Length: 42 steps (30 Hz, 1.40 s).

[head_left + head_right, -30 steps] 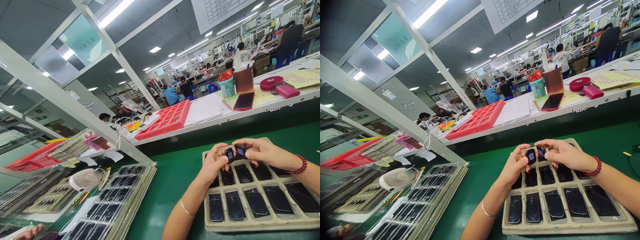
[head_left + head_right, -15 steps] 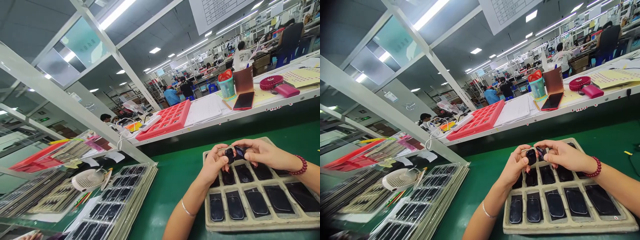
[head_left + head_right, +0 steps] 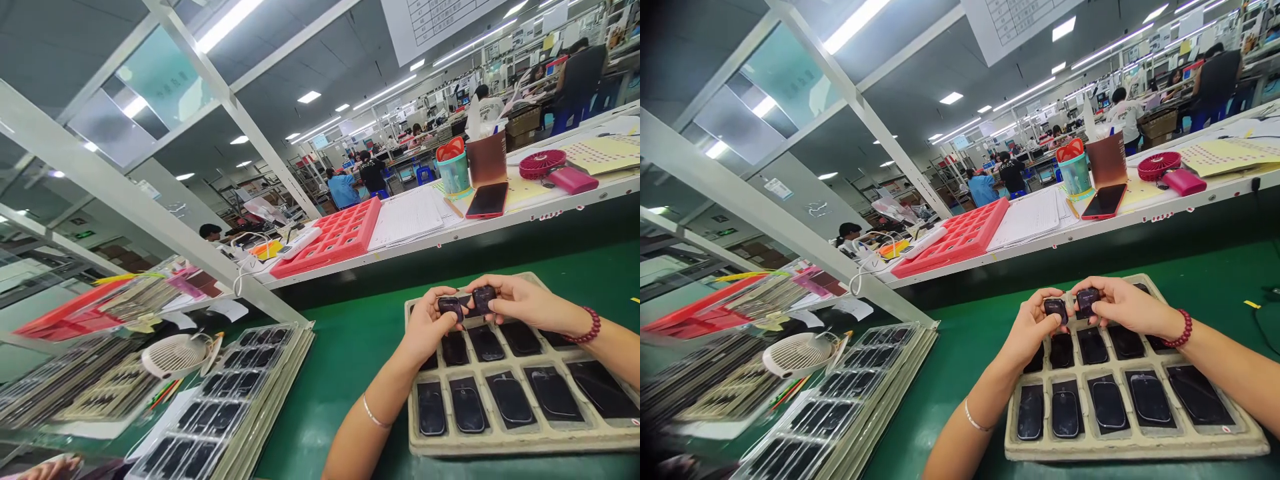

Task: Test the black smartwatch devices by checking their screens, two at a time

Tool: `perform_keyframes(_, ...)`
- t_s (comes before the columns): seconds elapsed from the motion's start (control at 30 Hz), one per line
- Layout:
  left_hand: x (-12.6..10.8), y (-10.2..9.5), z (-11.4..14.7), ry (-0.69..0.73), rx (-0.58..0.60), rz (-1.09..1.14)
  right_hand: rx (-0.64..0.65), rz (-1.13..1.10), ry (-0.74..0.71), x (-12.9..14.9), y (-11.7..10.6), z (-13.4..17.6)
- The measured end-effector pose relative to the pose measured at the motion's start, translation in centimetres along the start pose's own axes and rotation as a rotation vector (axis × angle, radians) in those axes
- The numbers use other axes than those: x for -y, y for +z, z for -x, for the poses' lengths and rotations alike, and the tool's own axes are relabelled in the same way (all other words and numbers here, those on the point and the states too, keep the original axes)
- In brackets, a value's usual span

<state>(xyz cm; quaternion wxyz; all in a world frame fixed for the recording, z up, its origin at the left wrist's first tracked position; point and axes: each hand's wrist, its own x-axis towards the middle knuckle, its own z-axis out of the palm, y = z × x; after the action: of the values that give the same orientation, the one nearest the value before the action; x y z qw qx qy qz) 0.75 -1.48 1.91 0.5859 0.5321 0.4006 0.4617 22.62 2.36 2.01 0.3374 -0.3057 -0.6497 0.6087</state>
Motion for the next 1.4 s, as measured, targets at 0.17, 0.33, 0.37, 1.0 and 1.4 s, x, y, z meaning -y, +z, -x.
perform_keyframes(0.17, -0.1, -0.1, 0.3, -0.001, 0.005, -0.014, 0.035, 0.048, -0.024, 0.0, 0.0, 0.3)
perform_keyframes(0.33, 0.6, -1.3, -1.4, -0.007, -0.012, -0.218, -0.087, 0.335, -0.098, -0.9, -0.8, -1.2)
perform_keyframes(0.37, 0.7, -1.5, -2.0, 0.007, -0.024, -0.331, -0.122, 0.478, -0.147, -1.4, -0.9, -1.9)
perform_keyframes(1.0, 1.0, 4.9, -8.4, 0.184, 0.205, -1.192, -0.231, 1.070, -0.180, -2.6, -10.4, 1.5)
perform_keyframes(1.4, -0.9, 1.1, -3.0, -0.100, 0.070, -0.096, -0.040, -0.147, 0.096, -1.4, -3.1, 1.1)
